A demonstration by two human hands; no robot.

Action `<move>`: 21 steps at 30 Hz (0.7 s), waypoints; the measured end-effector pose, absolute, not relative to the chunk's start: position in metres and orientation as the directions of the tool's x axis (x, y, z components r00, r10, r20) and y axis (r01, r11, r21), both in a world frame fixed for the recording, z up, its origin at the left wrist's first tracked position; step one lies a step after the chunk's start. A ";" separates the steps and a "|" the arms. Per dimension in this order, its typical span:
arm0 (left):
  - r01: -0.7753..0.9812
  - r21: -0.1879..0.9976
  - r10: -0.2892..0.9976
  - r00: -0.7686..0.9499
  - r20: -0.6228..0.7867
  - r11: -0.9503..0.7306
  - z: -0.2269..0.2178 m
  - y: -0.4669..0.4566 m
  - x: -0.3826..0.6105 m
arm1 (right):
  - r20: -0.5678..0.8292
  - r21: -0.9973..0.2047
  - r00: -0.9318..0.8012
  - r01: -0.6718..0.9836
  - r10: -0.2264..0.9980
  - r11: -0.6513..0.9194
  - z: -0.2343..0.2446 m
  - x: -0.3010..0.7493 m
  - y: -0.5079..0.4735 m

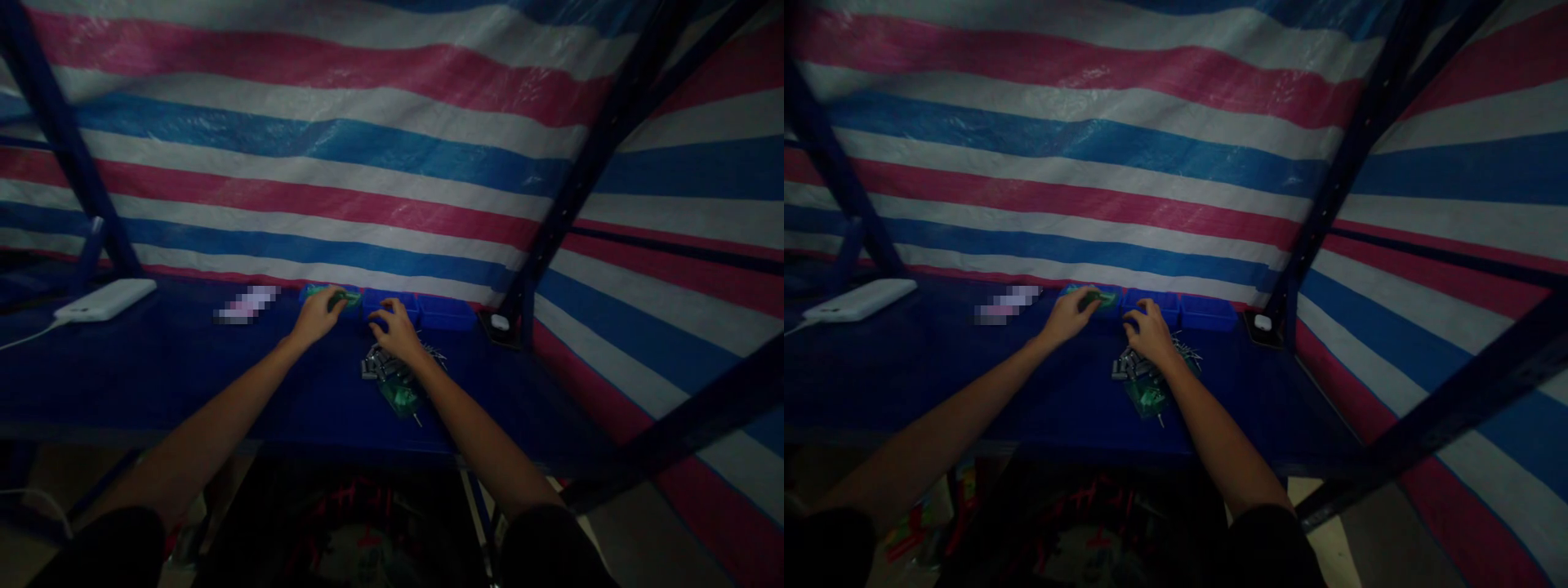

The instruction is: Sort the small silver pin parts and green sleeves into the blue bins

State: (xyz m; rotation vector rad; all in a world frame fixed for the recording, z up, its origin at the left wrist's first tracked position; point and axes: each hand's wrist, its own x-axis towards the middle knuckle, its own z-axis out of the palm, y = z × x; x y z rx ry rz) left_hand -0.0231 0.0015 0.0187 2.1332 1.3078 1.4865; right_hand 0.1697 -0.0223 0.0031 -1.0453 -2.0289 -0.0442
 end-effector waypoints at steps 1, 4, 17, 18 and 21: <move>0.586 0.566 0.734 0.073 0.676 -0.580 0.022 0.003 -0.030 | 0.677 -0.337 -0.294 0.691 0.675 0.639 0.002 0.171 -0.021; 0.649 0.533 0.698 -0.003 0.716 -0.543 0.029 0.006 -0.048 | 0.656 -0.367 -0.272 0.701 0.704 0.612 0.001 0.173 -0.018; 0.908 0.205 0.829 0.219 0.514 -0.367 0.056 0.035 -0.060 | 0.607 -0.422 -0.225 0.722 0.763 0.549 0.006 0.192 -0.011; 0.925 0.130 0.848 0.263 0.461 -0.358 0.059 0.038 -0.061 | 0.599 -0.423 -0.228 0.724 0.768 0.545 0.006 0.193 -0.011; 0.942 0.001 0.875 0.311 0.372 -0.335 0.064 0.047 -0.061 | 0.580 -0.421 -0.237 0.732 0.779 0.536 0.006 0.194 -0.011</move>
